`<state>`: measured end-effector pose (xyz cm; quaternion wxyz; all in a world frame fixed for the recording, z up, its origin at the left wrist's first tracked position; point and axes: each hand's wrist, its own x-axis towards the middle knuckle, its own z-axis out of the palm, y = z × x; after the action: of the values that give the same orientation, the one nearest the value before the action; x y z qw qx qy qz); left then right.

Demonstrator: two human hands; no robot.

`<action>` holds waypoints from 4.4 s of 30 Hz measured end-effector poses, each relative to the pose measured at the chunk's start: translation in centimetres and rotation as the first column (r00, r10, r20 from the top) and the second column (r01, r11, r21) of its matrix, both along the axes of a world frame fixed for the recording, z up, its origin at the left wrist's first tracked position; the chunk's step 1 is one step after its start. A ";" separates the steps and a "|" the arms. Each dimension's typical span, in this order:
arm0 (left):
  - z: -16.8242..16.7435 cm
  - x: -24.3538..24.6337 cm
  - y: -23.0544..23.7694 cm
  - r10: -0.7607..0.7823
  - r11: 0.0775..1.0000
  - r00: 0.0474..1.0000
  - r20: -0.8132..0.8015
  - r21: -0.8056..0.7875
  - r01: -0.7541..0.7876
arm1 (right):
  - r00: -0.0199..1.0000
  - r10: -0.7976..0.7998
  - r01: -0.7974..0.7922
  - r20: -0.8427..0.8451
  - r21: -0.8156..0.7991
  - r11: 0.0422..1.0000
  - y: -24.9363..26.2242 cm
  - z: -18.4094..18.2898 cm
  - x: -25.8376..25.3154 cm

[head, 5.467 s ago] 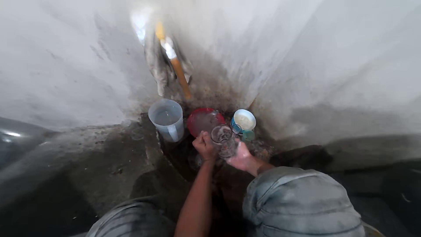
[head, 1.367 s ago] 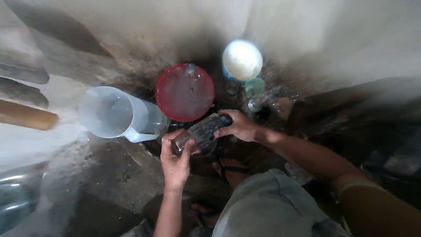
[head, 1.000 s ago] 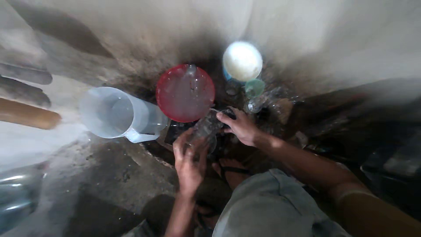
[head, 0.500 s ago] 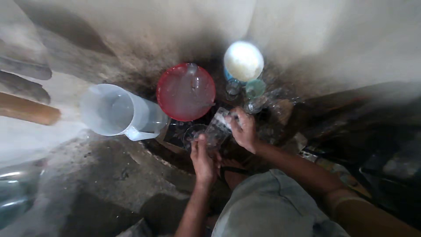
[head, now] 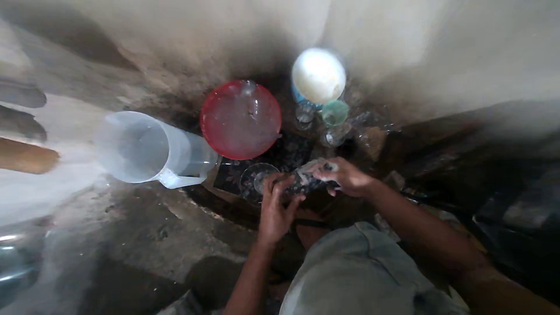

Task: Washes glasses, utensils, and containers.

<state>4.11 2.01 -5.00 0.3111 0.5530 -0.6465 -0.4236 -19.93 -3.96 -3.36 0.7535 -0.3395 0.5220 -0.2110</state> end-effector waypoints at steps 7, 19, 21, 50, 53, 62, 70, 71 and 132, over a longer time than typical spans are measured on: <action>-0.6 -3.0 -1.4 0.352 0.623 0.934 -0.055 0.759 -0.190 | 0.929 0.260 -0.336 -0.264 -0.302 0.892 3.0 0.1 -1.1; -7.8 4.5 -0.2 0.457 0.650 0.678 0.576 0.305 -0.696 | 0.218 0.241 -0.751 -0.946 -0.004 0.661 2.7 -3.3 0.7; -8.8 5.1 -0.5 0.427 0.559 0.712 0.558 0.456 -0.693 | 0.178 0.234 -0.750 -0.956 0.022 0.661 2.5 -3.6 0.7; -2.3 1.4 1.5 0.764 0.603 0.645 -0.018 0.374 -0.705 | 0.589 0.226 -0.786 -0.776 -0.484 0.384 -1.0 -6.5 12.0; -1.8 -1.2 1.8 0.745 0.623 0.666 -0.030 0.386 -0.680 | 0.659 0.063 -0.680 -0.749 -0.558 0.476 -1.6 -7.4 13.7; -3.1 0.3 1.7 0.695 0.677 0.719 0.018 0.322 -0.662 | 0.491 0.368 -0.848 -0.789 -0.337 0.409 -1.6 -5.9 11.9; -2.9 1.5 0.4 0.757 0.597 0.652 -0.034 0.442 -0.670 | 0.371 0.595 -0.929 -0.713 -0.289 0.232 -1.1 -3.4 11.4; -3.4 2.3 0.7 0.752 0.610 0.660 -0.011 0.393 -0.688 | 0.356 0.532 -0.934 -0.768 -0.272 0.233 -1.3 -3.3 10.6; 1.3 0.1 -6.4 0.586 0.742 0.793 -0.165 0.504 -0.442 | 0.947 -0.244 0.158 -0.208 -0.360 0.919 0.9 -2.7 11.8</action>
<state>4.17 -4.41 -3.72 0.3820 0.6924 -0.2949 -0.5364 -8.11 -3.07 -6.07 0.5863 -0.4320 0.6004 -0.3303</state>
